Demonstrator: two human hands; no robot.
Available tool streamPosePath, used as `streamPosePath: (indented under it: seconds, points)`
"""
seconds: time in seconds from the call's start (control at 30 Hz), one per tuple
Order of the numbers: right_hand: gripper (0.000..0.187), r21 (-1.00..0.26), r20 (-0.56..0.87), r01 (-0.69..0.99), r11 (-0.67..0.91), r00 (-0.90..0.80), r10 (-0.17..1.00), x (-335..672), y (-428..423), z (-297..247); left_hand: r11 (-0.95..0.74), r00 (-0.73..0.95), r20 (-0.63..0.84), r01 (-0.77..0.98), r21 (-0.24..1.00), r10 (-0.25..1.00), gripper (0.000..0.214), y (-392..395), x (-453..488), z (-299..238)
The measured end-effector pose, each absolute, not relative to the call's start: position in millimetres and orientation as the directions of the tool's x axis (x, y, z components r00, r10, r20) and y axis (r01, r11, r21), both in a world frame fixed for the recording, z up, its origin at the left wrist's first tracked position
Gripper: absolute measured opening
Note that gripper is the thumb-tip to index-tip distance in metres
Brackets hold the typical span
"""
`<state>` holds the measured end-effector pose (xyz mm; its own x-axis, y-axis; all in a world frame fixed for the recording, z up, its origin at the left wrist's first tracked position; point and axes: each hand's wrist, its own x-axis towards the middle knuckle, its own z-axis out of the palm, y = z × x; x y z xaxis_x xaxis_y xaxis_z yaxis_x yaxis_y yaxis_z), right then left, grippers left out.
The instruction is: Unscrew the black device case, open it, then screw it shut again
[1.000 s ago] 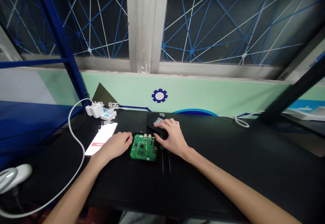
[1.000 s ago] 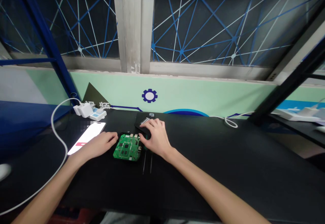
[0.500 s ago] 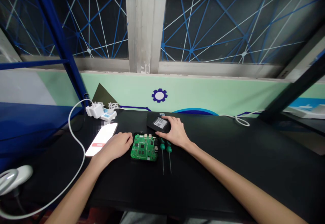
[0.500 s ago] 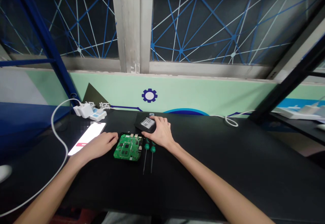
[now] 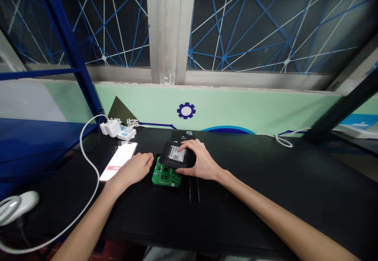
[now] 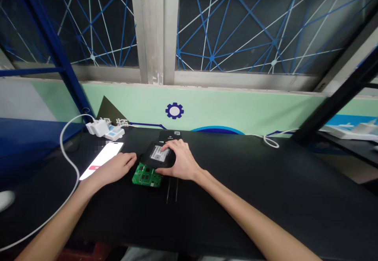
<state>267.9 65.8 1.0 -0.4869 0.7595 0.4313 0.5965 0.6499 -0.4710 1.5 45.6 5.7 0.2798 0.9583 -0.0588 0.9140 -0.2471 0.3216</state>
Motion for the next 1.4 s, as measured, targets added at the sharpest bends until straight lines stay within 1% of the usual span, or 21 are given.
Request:
streamPosePath:
  seconds: [0.13, 0.3, 0.63, 0.77, 0.87, 0.97, 1.13, 1.17, 1.23, 1.3, 1.4]
  points:
    - [0.058, -0.453, 0.404, 0.551, 0.701, -0.574, 0.713, 260.1, 54.0, 4.7, -0.237, 0.266, -0.049, 0.918, 0.318, 0.963, 0.03, 46.2, 2.1, 6.6]
    - [0.059, -0.423, 0.375, 0.523, 0.74, -0.642, 0.668, 253.2, 46.2, 5.9, -0.235, 0.251, -0.009, 0.916, 0.326, 0.968, 0.032, 44.7, 5.4, 9.5]
    - [0.058, -0.413, 0.348, 0.519, 0.748, -0.67, 0.656, 251.1, 45.8, 0.5, -0.246, 0.263, -0.007, 0.913, 0.326, 0.965, 0.034, 43.3, 7.4, 10.2]
    - [0.057, -0.382, 0.353, 0.521, 0.763, -0.681, 0.641, 252.4, 46.1, 0.3, -0.26, 0.272, 0.005, 0.912, 0.318, 0.962, 0.035, 43.1, 7.4, 8.1]
    - [0.06, -0.345, 0.367, 0.517, 0.784, -0.694, 0.619, 253.1, 46.5, 0.8, -0.256, 0.266, 0.004, 0.921, 0.292, 0.964, 0.035, 43.5, 7.4, 7.1]
    - [0.065, -0.321, 0.366, 0.516, 0.794, -0.706, 0.607, 254.3, 46.4, 2.2, -0.235, 0.24, 0.007, 0.944, 0.233, 0.971, 0.034, 43.1, 8.1, 8.8]
    - [0.056, -0.314, 0.36, 0.51, 0.801, -0.717, 0.598, 256.7, 45.5, 5.2, -0.193, 0.191, 0.027, 0.971, 0.144, 0.981, 0.03, 38.9, 14.0, 17.4]
    - [0.055, -0.322, 0.358, 0.504, 0.802, -0.719, 0.595, 256.9, 45.5, 5.2, -0.175, 0.171, 0.042, 0.976, 0.129, 0.984, 0.028, 37.9, 16.1, 18.8]
    - [0.056, -0.35, 0.357, 0.488, 0.8, -0.72, 0.595, 257.1, 46.2, 4.4, -0.169, 0.155, 0.123, 0.979, 0.116, 0.98, 0.024, 36.1, 21.1, 20.0]
    - [0.058, -0.378, 0.364, 0.473, 0.796, -0.715, 0.597, 257.1, 47.5, 2.5, -0.204, 0.181, 0.195, 0.973, 0.105, 0.964, 0.022, 35.1, 26.4, 18.5]
    - [0.061, -0.39, 0.368, 0.469, 0.792, -0.709, 0.601, 257.1, 49.7, -0.2, -0.243, 0.218, 0.228, 0.966, 0.087, 0.949, 0.024, 34.4, 33.2, 12.4]
